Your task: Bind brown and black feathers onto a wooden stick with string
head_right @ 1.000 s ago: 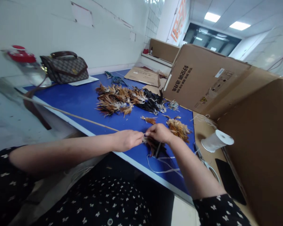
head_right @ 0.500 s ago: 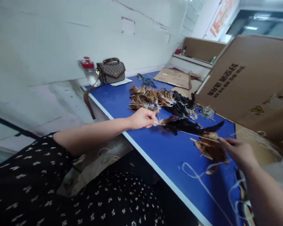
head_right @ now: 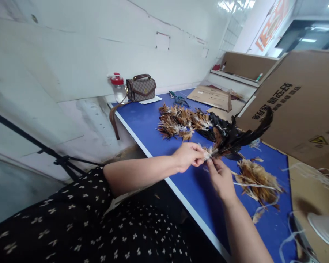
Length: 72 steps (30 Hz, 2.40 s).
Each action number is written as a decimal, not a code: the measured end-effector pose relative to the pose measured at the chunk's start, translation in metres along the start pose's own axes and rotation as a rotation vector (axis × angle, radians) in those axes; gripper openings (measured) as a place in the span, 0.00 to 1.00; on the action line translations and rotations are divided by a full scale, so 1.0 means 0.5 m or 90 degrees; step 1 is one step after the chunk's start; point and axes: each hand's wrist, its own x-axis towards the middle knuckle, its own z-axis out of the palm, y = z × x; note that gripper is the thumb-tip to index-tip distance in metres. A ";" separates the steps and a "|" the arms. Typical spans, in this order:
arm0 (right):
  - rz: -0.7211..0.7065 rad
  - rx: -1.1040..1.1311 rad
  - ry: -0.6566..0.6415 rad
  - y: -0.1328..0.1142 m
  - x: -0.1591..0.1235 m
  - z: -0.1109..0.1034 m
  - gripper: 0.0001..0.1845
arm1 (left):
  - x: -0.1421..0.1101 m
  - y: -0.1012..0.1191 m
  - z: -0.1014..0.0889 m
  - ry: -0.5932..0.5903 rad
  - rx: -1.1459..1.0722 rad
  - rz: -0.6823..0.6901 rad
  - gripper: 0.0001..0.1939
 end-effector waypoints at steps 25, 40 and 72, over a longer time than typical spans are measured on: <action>0.030 0.043 0.183 0.017 -0.038 0.038 0.33 | -0.004 -0.097 -0.002 0.103 0.035 0.071 0.09; -0.092 -0.127 0.356 0.020 -0.035 0.070 0.37 | 0.015 -0.137 -0.002 0.129 0.107 0.227 0.08; -0.255 -0.284 0.310 0.035 -0.036 0.042 0.19 | 0.009 -0.148 0.004 0.104 0.064 0.195 0.06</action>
